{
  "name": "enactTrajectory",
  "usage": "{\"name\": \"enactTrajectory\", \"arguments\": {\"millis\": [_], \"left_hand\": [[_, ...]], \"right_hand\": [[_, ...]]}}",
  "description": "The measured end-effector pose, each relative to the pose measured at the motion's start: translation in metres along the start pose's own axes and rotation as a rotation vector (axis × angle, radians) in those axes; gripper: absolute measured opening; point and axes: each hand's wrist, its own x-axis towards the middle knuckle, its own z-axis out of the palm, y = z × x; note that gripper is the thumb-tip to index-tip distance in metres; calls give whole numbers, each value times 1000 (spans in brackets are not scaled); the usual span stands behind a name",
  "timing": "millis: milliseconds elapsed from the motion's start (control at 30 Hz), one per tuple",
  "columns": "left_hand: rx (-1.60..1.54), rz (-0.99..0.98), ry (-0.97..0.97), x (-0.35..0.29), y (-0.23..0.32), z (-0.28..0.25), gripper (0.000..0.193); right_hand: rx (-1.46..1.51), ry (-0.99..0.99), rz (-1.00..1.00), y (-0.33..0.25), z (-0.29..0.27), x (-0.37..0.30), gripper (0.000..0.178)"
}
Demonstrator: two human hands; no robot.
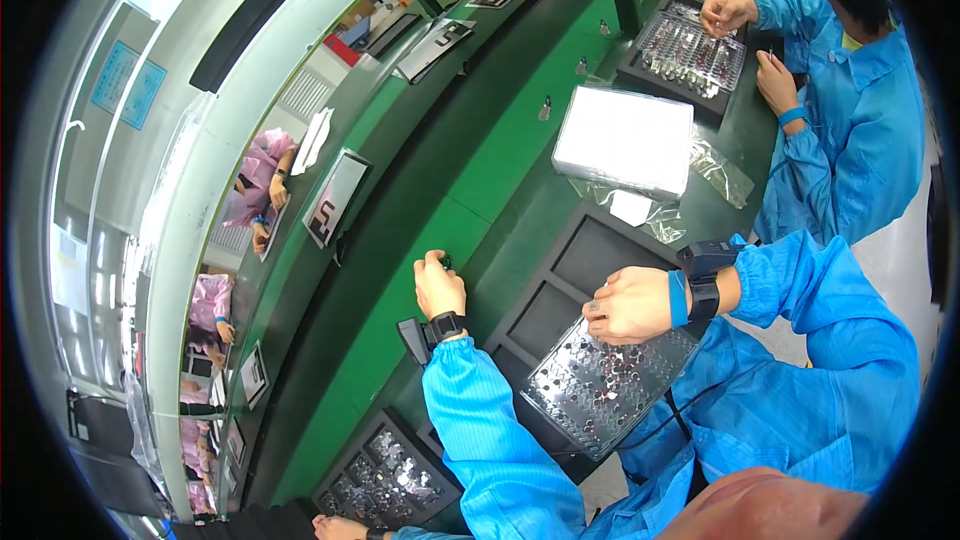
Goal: The person is seen assembling small mechanical parts on an assembly line.
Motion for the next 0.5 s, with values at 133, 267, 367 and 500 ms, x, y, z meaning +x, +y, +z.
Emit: {"name": "enactTrajectory", "arguments": {"millis": [133, 267, 367, 500], "left_hand": [[-24, -22, 88, -16, -15, -12, 28], [-185, 55, 169, -29, -21, -21, 21], [-624, 8, 218, -38, -17, -27, 17], [-947, -92, 161, -61, -17, -57, 16]], "right_hand": [[95, 0, -15, -6, 1, 9, 11], [179, -2, 24, -34, -49, 24, 12], [279, 48, 118, -9, -39, 9, 10], [575, 193, 226, 19, -51, 30, 15]]}}
